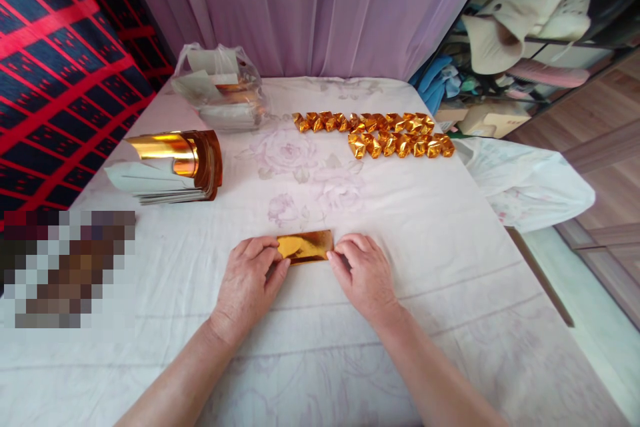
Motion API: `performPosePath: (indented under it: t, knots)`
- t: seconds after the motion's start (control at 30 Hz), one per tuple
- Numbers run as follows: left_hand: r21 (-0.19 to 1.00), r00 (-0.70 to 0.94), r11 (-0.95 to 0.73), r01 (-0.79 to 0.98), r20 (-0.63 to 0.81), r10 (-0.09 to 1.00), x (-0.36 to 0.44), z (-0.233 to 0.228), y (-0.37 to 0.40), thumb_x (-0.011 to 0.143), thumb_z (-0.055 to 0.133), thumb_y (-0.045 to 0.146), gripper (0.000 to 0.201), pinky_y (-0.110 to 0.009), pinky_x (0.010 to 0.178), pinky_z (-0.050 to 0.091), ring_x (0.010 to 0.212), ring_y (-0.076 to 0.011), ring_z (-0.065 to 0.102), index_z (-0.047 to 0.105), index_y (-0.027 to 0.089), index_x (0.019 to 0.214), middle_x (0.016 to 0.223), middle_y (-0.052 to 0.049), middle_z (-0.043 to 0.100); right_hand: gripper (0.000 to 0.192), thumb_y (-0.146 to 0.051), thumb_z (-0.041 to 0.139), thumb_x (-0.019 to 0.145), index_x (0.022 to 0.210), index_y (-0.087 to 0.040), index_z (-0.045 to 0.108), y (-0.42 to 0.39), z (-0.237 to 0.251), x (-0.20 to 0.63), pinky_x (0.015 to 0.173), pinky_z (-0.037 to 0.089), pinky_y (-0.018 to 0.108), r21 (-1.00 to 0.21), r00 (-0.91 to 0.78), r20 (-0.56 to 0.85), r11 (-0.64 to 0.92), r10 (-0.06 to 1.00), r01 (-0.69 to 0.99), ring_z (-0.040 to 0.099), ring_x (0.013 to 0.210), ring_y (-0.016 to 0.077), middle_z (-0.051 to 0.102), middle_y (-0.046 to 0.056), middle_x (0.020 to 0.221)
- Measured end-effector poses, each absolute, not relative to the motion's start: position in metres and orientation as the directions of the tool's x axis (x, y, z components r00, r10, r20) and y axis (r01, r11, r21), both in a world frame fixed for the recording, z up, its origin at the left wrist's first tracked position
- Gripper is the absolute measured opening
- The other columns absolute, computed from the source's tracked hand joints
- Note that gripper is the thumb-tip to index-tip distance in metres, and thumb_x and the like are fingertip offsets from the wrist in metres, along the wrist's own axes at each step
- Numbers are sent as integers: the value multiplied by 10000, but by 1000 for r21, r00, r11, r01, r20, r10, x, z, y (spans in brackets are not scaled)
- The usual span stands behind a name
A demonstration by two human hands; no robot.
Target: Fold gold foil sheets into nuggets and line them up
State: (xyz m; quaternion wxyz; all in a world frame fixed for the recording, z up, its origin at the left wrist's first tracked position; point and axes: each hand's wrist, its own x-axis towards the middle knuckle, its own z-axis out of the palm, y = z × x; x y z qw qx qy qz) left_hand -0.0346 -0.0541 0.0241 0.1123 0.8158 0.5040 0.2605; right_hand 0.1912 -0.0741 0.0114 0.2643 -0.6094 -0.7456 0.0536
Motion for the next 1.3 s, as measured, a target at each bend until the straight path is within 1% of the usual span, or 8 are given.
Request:
performPosePath:
  t: [0.27, 0.63, 0.9, 1.3]
  knots:
    - [433, 348, -453, 779, 302, 888, -33, 23, -53, 912, 541, 288, 229, -435, 830, 497, 904, -236, 598, 609, 202, 711, 983, -77, 664, 202, -283, 554, 932, 748, -216, 605, -73, 9, 190, 722, 407, 335, -396, -96, 343, 237, 934, 887, 554, 785, 203, 647, 49, 842]
    - [428, 350, -450, 784, 294, 889, -32, 21, -53, 899, 561, 263, 204, -432, 840, 487, 930, -239, 594, 579, 201, 705, 1009, -75, 650, 201, -275, 582, 914, 723, -213, 585, -73, 8, 187, 704, 384, 326, -380, -67, 345, 205, 936, 902, 543, 763, 199, 640, 40, 818]
    - [423, 346, -436, 794, 275, 897, -32, 19, -53, 897, 563, 255, 203, -445, 862, 479, 949, -250, 593, 579, 194, 704, 1030, -82, 649, 222, -293, 568, 924, 719, -212, 591, -72, 8, 186, 702, 364, 313, -356, -60, 315, 176, 947, 918, 543, 763, 188, 632, 36, 812]
    - [442, 329, -417, 794, 263, 907, -31, 17, -53, 885, 576, 251, 183, -462, 894, 475, 1002, -268, 598, 600, 197, 711, 1045, -88, 646, 209, -276, 593, 909, 710, -213, 592, -72, 9, 185, 689, 353, 316, -350, -56, 315, 171, 947, 921, 535, 752, 186, 627, 31, 805]
